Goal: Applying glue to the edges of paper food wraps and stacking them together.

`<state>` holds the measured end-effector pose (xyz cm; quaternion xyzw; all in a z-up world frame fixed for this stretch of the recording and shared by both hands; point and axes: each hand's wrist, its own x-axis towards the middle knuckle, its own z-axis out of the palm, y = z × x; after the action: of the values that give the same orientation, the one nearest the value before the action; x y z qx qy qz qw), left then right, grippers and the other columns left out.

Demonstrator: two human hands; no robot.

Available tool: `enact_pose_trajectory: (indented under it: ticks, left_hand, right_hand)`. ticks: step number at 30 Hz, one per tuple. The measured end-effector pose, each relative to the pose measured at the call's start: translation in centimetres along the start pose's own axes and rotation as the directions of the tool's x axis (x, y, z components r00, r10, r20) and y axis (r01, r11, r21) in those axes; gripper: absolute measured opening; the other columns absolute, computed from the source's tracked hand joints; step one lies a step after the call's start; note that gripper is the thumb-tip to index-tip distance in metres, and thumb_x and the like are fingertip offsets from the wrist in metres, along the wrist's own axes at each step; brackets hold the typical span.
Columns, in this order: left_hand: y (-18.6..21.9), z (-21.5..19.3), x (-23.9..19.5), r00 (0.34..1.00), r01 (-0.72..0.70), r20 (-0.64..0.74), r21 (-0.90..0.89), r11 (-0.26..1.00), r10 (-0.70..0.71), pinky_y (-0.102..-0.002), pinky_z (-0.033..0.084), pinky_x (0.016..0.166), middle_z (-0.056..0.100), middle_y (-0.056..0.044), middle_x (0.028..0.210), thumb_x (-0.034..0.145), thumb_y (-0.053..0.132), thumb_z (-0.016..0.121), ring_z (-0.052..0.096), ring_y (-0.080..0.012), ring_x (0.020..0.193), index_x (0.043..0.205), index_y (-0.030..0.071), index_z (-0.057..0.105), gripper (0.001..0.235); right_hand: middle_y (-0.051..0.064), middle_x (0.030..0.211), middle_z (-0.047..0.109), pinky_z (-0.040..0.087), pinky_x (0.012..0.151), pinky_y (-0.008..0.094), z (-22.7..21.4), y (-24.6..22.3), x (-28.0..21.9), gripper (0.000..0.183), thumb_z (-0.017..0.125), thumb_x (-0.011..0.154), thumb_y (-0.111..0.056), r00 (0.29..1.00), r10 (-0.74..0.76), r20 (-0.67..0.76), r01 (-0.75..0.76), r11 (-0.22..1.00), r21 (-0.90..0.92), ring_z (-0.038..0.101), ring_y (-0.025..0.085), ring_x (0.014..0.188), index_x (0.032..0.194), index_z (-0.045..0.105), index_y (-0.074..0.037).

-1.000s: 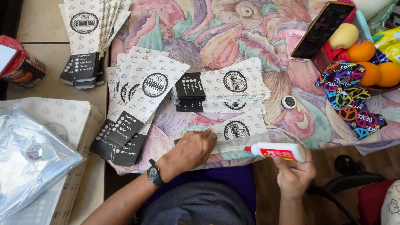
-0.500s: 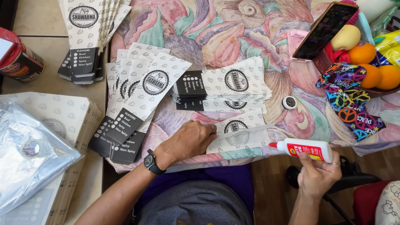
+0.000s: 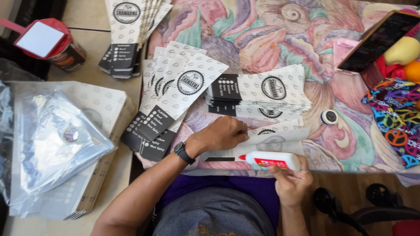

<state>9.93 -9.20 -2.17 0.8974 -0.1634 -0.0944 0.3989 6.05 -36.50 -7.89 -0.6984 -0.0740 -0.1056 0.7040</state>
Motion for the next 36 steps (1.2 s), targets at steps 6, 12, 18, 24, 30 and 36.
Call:
enact_pose_trajectory:
  ticks: [6, 12, 18, 24, 30, 36]
  left_hand:
    - [-0.6, 0.1, 0.5, 1.000, 0.028, 0.001, -0.061, 0.998, -0.028, -0.045, 0.039, 0.059, 0.061, -0.015, 0.061, 0.095, 0.025, 0.059, 0.056, -0.0330, 0.058, 0.073, 0.007, 0.059, 0.029]
    - [-0.3, -0.2, 0.2, 0.999, 0.046, 0.027, -0.121, 0.992, -0.043, -0.042, 0.040, 0.058, 0.063, -0.012, 0.061, 0.097, 0.024, 0.061, 0.054, -0.0281, 0.056, 0.074, 0.008, 0.062, 0.028]
    - [0.9, 1.3, -1.6, 0.999, -0.009, -0.045, -0.034, 0.999, 0.007, -0.052, 0.049, 0.065, 0.071, -0.020, 0.073, 0.099, 0.027, 0.063, 0.068, -0.0439, 0.073, 0.077, 0.006, 0.063, 0.031]
    - [2.8, 6.3, -4.8, 0.885, -0.236, -0.304, 0.362, 0.902, 0.353, -0.040, 0.053, 0.106, 0.069, -0.015, 0.093, 0.095, 0.022, 0.071, 0.068, -0.0335, 0.093, 0.095, 0.001, 0.060, 0.025]
    - [3.6, 9.0, -7.1, 0.953, -0.054, -0.157, 0.754, 0.654, 0.260, -0.068, 0.022, 0.123, 0.034, -0.035, 0.159, 0.104, 0.032, 0.042, 0.024, -0.0598, 0.149, 0.158, 0.006, 0.034, 0.060]
    - [2.5, 9.2, -8.2, 0.931, 0.019, -0.194, 0.871, 0.490, 0.308, -0.062, 0.014, 0.128, 0.012, -0.036, 0.166, 0.082, 0.043, 0.074, 0.013, -0.0499, 0.155, 0.162, -0.004, 0.009, 0.114]
  right_hand:
    - [0.014, 0.098, 0.077, 0.068, 0.080, 0.033, 5.5, -1.9, -1.6, 0.034, 0.085, 0.077, -0.005, 0.979, -0.006, 0.203, -0.003, 0.999, 0.048, 0.076, 0.023, 0.089, 0.104, 0.064, -0.002]
    - [0.022, 0.106, 0.076, 0.068, 0.089, 0.040, 8.2, -1.8, -2.9, 0.036, 0.083, 0.080, -0.009, 0.962, -0.011, 0.274, -0.021, 0.993, 0.115, 0.078, 0.032, 0.100, 0.108, 0.062, -0.001]
    - [0.011, 0.095, 0.069, 0.054, 0.062, 0.024, 1.2, -0.1, 0.9, 0.059, 0.056, 0.071, 0.019, 0.994, 0.019, -0.107, 0.021, 0.932, 0.362, 0.066, 0.014, 0.074, 0.129, 0.061, 0.006]
    - [0.007, 0.107, 0.072, 0.058, 0.082, 0.021, -7.8, -2.0, 9.7, 0.017, 0.076, 0.105, -0.005, 0.930, -0.057, -0.362, -0.025, 0.976, -0.217, 0.067, 0.007, 0.092, 0.114, 0.061, -0.006]
    - [0.029, 0.134, 0.054, 0.045, 0.097, 0.059, -6.7, -4.5, 9.1, 0.045, 0.078, 0.094, 0.005, 0.883, -0.390, 0.262, 0.341, 0.148, -0.928, 0.049, 0.046, 0.110, 0.138, 0.073, 0.010]
    - [0.016, 0.161, 0.043, 0.018, 0.129, 0.060, 1.4, -4.5, 0.5, 0.074, 0.049, 0.100, -0.053, 0.572, -0.215, 0.792, 0.798, 0.368, -0.477, 0.034, 0.030, 0.154, 0.152, 0.043, -0.001]
